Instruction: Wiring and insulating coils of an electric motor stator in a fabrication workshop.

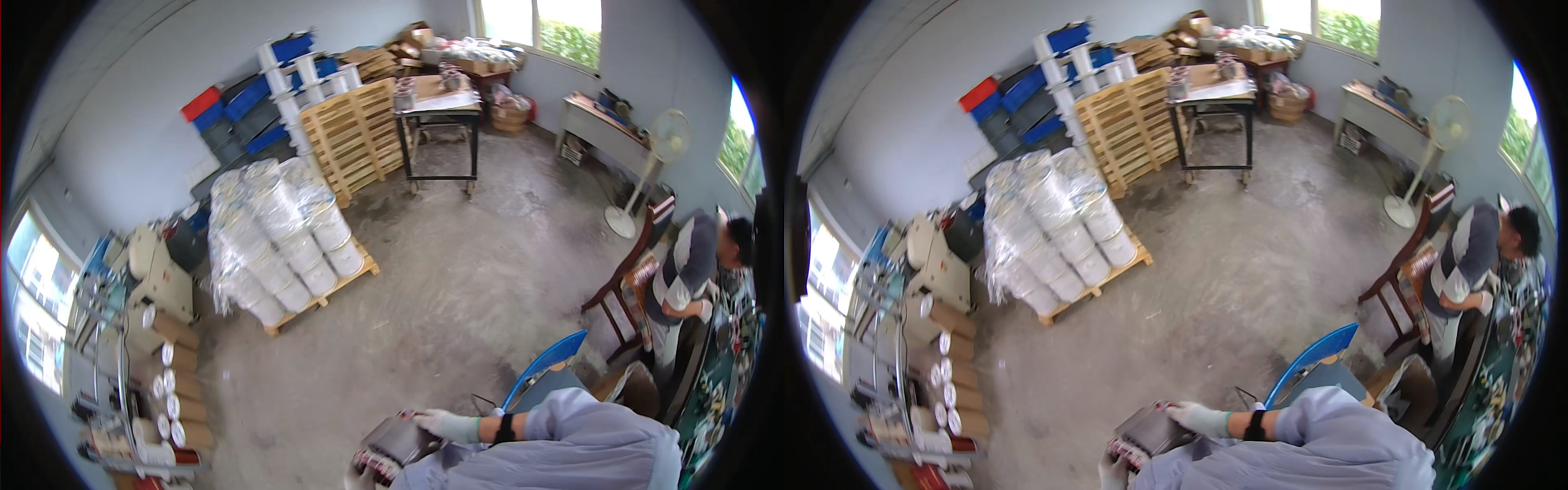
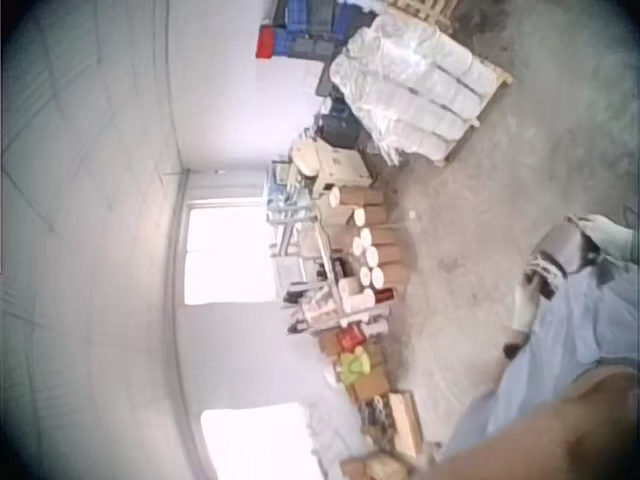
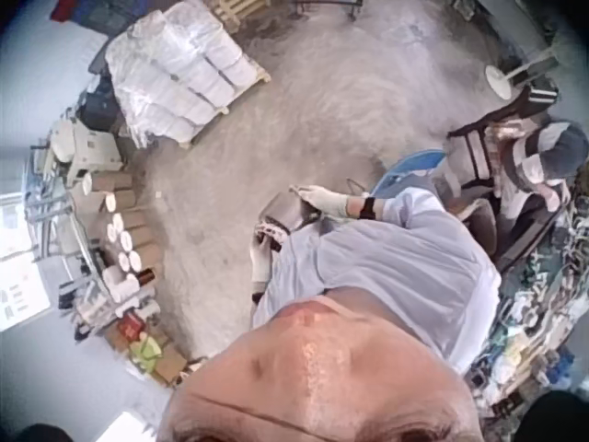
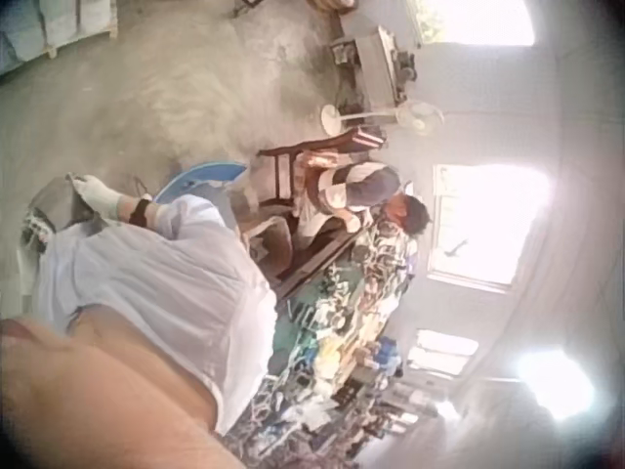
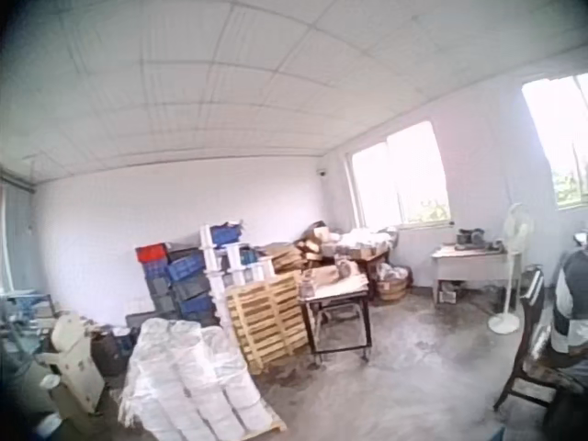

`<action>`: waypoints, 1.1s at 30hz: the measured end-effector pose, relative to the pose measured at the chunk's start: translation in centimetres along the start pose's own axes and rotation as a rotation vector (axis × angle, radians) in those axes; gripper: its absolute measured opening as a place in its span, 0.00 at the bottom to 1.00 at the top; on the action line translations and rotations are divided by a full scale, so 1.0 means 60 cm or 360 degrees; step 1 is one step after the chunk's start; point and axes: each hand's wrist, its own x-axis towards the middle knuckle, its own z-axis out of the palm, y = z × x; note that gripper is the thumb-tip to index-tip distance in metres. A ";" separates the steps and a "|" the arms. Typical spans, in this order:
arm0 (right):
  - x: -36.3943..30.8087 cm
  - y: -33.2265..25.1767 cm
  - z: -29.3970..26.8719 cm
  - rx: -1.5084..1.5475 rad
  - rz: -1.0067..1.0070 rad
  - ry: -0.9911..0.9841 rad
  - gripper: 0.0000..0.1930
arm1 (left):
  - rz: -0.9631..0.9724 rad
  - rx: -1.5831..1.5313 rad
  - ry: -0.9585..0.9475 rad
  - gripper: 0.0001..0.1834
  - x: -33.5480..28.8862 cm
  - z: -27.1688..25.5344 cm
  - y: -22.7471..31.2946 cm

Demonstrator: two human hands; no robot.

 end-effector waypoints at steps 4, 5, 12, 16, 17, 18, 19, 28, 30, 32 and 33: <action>0.089 -0.012 -0.110 0.0341 -0.0041 0.0429 0.24 | -0.0090 0.0819 -0.0288 0.17 0.271 0.056 0.103; 0.095 -0.019 -0.138 0.0213 -0.0257 0.0498 0.24 | -0.0010 0.1188 -0.0391 0.18 0.332 0.081 0.127; 0.139 -0.200 -0.327 0.1010 -0.0213 0.0854 0.25 | 0.0146 0.1305 -0.1068 0.20 0.666 0.328 0.272; 0.205 -0.353 -0.479 0.0862 -0.0183 0.1037 0.21 | -0.0038 0.1290 -0.1184 0.20 0.828 0.469 0.345; 0.213 -0.402 -0.517 0.0970 -0.0058 0.0968 0.22 | -0.0076 0.1253 -0.1163 0.19 0.873 0.490 0.353; 0.243 -0.417 -0.553 0.0976 -0.0040 0.0961 0.22 | -0.0107 0.1212 -0.1159 0.19 0.917 0.517 0.364; 0.285 -0.421 -0.599 0.1041 -0.0075 0.0956 0.22 | -0.0045 0.1267 -0.1175 0.19 0.959 0.544 0.385; 0.511 -0.715 -0.965 0.1059 -0.0323 0.1024 0.28 | 0.0081 0.1233 -0.1115 0.17 1.387 0.839 0.566; 0.549 -0.764 -1.048 0.1069 -0.0328 0.1072 0.28 | -0.0014 0.1012 -0.1134 0.17 1.467 0.932 0.616; 0.570 -0.819 -1.138 0.1066 -0.0270 0.1090 0.27 | 0.0184 0.1331 -0.1180 0.17 1.511 1.031 0.712; 0.588 -0.848 -1.181 0.1158 -0.0327 0.1059 0.27 | 0.0193 0.1388 -0.1178 0.17 1.549 1.066 0.736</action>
